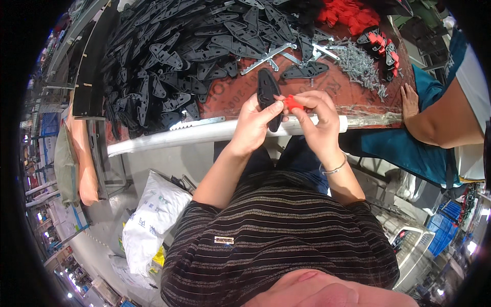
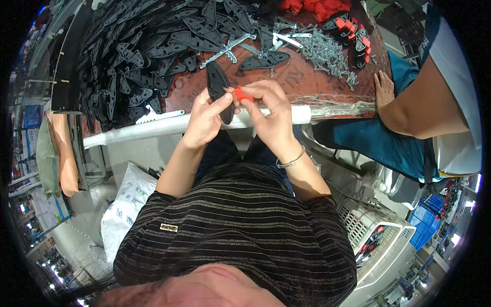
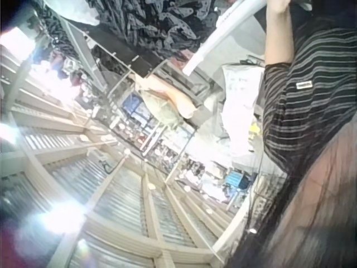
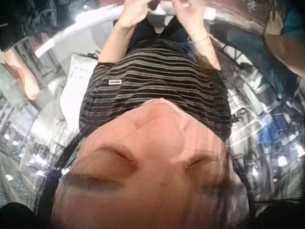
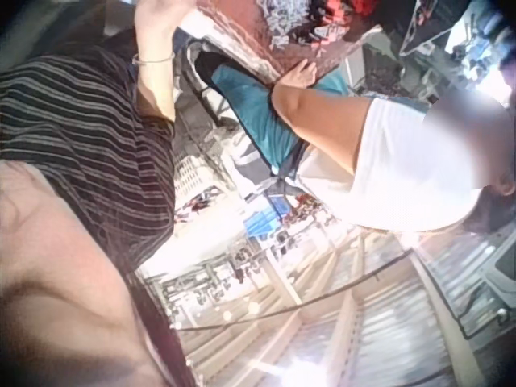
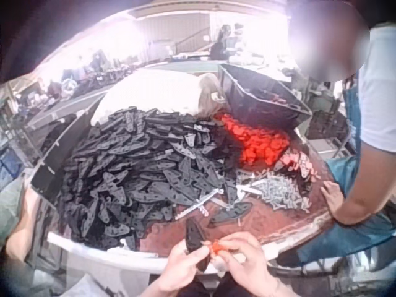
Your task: The person assembles small black plastic parts with red inserts and metal screws at a workbench. They pick up each component, insert the red piece into the black part, and secure it with a screw, repeating the process for multiple units.
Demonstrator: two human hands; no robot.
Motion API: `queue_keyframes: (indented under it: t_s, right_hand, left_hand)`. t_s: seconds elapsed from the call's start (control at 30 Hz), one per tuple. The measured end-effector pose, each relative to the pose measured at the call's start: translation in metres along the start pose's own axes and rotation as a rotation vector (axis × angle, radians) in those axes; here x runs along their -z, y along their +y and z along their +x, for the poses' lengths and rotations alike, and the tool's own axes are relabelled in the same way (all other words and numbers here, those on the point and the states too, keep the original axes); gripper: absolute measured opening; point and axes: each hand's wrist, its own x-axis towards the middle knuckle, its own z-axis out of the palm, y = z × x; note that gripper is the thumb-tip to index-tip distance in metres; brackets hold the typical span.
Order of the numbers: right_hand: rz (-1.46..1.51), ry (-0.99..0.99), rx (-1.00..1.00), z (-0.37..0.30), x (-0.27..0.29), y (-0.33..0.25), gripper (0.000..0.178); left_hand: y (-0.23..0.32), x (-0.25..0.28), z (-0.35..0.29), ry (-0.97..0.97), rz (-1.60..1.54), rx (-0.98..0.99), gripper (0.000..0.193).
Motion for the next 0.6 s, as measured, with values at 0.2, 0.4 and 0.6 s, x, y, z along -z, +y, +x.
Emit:
queue_keyframes:
  t_s: [0.2,0.4,0.6]
  right_hand:
    - [0.287,-0.037,-0.098,-0.001,0.001,0.011,0.022]
    - [-0.093,-0.038,0.098,-0.001,0.002,0.000,0.022]
    - [0.123,-0.107,-0.015,0.006,0.007,0.006,0.021]
  left_hand:
    - [0.004,0.001,-0.003,-0.023,-0.033,0.019,0.013]
    - [0.007,0.006,-0.001,-0.088,0.041,0.081,0.014]
    - [0.009,0.006,-0.001,-0.117,0.031,0.135,0.013]
